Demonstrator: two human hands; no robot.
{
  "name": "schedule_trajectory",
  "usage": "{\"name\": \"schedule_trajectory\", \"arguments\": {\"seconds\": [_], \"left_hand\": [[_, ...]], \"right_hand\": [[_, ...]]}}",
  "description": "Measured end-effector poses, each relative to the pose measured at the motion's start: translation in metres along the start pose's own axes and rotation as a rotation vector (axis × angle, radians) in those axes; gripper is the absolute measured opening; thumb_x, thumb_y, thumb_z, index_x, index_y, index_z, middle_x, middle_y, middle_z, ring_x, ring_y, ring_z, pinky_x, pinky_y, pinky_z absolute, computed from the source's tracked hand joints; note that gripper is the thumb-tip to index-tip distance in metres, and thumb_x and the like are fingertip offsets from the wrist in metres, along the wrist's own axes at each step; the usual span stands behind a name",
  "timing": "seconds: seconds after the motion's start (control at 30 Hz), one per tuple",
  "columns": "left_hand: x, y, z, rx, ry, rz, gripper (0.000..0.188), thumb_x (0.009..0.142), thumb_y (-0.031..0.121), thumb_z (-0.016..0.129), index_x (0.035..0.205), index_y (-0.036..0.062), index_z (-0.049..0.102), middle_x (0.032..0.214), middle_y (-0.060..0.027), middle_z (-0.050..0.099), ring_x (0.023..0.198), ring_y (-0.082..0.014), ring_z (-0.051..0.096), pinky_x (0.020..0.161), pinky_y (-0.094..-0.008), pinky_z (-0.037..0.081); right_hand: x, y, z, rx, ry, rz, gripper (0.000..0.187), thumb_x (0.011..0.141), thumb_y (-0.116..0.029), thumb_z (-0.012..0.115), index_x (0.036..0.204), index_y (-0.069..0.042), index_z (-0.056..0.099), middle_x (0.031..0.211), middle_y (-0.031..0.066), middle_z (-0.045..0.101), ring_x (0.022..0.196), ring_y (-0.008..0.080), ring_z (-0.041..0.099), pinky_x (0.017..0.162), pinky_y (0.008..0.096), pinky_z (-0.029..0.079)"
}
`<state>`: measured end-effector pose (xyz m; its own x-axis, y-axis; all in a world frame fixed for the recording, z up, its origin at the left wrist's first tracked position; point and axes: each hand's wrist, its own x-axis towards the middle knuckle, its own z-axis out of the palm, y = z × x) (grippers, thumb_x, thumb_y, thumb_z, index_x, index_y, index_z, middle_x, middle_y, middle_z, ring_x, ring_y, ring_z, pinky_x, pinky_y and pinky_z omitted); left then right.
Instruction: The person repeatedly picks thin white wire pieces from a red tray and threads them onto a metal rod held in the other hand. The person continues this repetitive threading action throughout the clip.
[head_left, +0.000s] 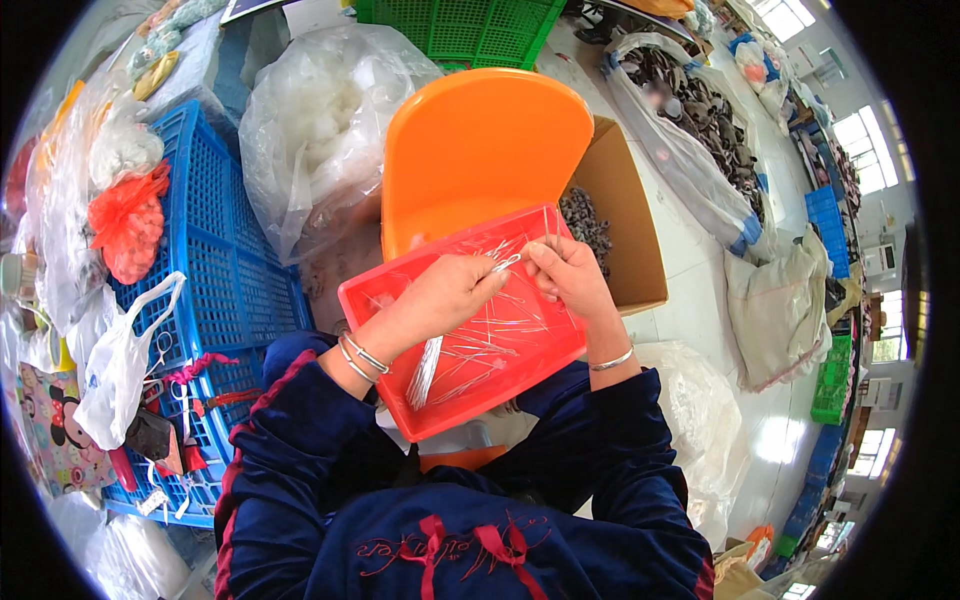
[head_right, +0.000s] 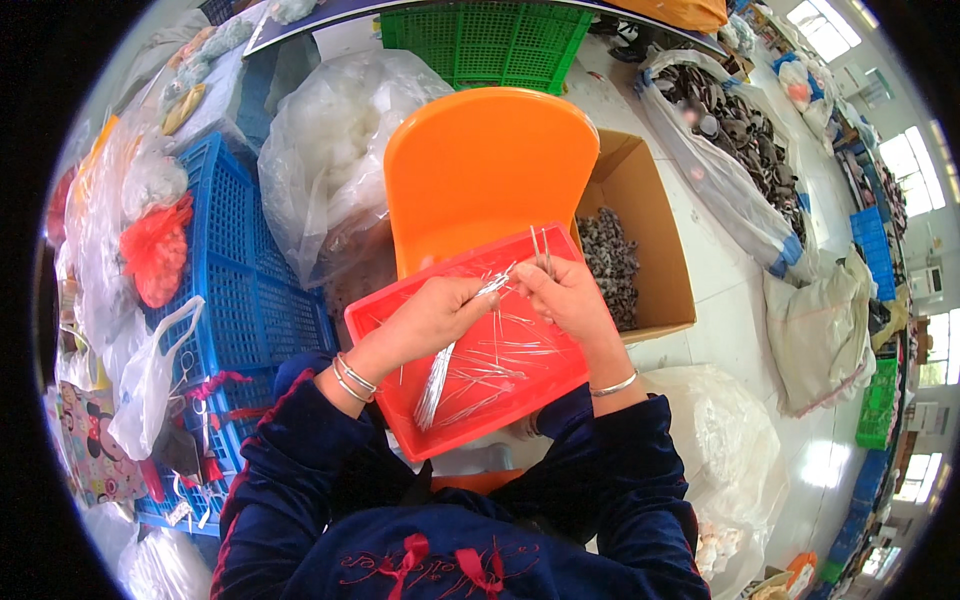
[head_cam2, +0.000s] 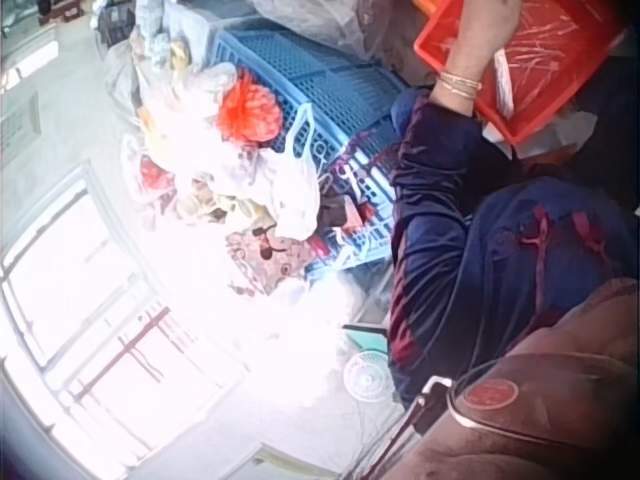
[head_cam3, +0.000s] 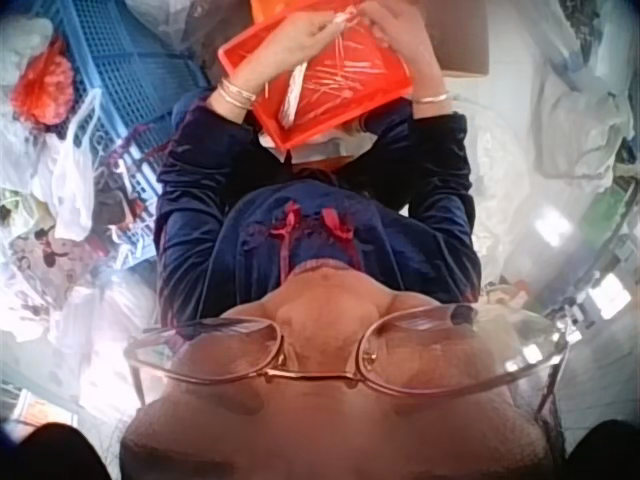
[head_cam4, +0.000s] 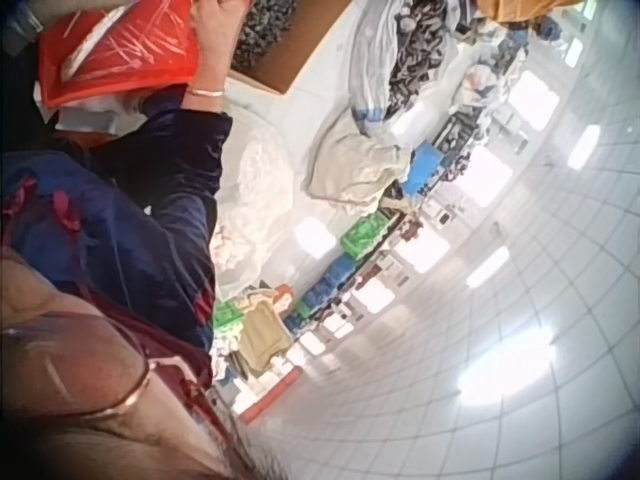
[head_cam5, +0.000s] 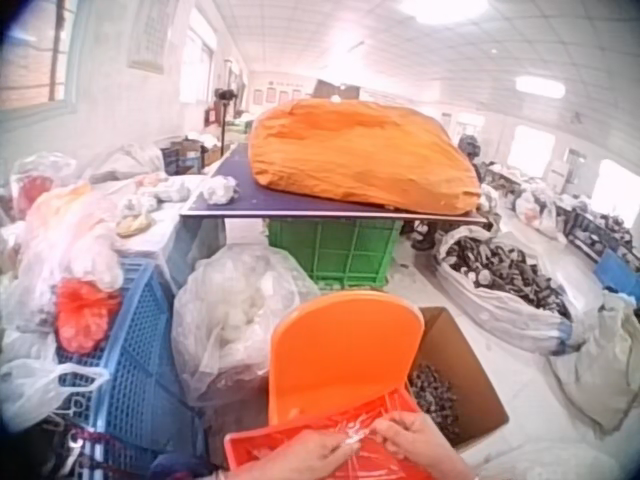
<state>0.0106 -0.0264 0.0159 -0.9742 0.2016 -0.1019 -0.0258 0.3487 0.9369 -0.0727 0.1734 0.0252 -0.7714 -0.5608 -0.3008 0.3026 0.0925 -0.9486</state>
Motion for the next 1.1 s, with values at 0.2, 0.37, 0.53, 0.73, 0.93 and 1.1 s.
{"name": "schedule_trajectory", "arguments": {"seconds": [0.2,0.37,0.53,0.73,0.93,1.1], "left_hand": [[-0.001,0.0,0.001,0.096,-0.021,0.036,0.029,0.098,0.022,0.053,0.092,-0.0054,0.059,0.063,-0.0143,0.047,0.058,-0.0161,0.045,0.06,-0.0334,0.043],[0.001,0.001,0.005,-0.02,0.021,0.066,0.024,0.098,0.018,0.054,0.098,-0.0052,0.06,0.067,-0.0146,0.05,0.063,-0.0143,0.047,0.062,-0.0317,0.044],[0.003,0.002,0.008,-0.13,0.074,0.085,0.021,0.097,0.015,0.055,0.101,-0.0045,0.061,0.07,-0.0068,0.053,0.066,-0.0097,0.047,0.062,-0.0278,0.043],[0.0,0.008,0.007,-0.183,0.096,0.094,0.019,0.097,0.014,0.057,0.101,-0.0033,0.063,0.073,0.0015,0.053,0.066,-0.0044,0.044,0.058,-0.0233,0.039],[0.003,0.002,0.013,-0.327,0.074,0.037,0.014,0.096,0.014,0.058,0.096,0.0004,0.061,0.072,0.0036,0.054,0.065,-0.0022,0.046,0.057,-0.0205,0.039],[0.005,0.0,0.014,-0.409,0.084,0.048,0.017,0.095,0.016,0.06,0.088,0.0001,0.06,0.07,0.0024,0.053,0.065,-0.0033,0.047,0.057,-0.0217,0.041]], "right_hand": [[-0.001,0.003,0.006,-0.017,-0.042,0.045,0.017,0.094,-0.02,0.063,0.086,-0.005,0.06,0.063,-0.0054,0.048,0.049,0.0016,0.038,0.043,0.0185,0.031],[-0.004,0.005,0.011,-0.02,-0.057,0.082,0.016,0.096,-0.019,0.061,0.089,-0.004,0.061,0.062,-0.0073,0.045,0.05,0.0003,0.037,0.044,0.0171,0.028],[-0.005,0.005,0.009,0.045,-0.059,0.044,0.016,0.097,-0.018,0.058,0.087,-0.005,0.059,0.061,-0.0061,0.044,0.049,0.0017,0.036,0.044,0.0185,0.03],[-0.01,0.003,0.008,0.043,-0.08,0.02,0.016,0.097,-0.019,0.059,0.091,-0.004,0.059,0.063,-0.0075,0.043,0.05,0.0004,0.036,0.044,0.0174,0.028],[-0.012,-0.001,0.008,0.045,-0.05,0.039,0.014,0.097,-0.017,0.059,0.09,-0.004,0.059,0.062,-0.0076,0.043,0.05,0.0006,0.035,0.044,0.0178,0.028],[-0.015,-0.002,0.006,0.059,-0.074,-0.008,0.018,0.099,-0.02,0.054,0.091,-0.004,0.059,0.067,-0.0049,0.046,0.053,0.0019,0.038,0.047,0.0181,0.031]]}}
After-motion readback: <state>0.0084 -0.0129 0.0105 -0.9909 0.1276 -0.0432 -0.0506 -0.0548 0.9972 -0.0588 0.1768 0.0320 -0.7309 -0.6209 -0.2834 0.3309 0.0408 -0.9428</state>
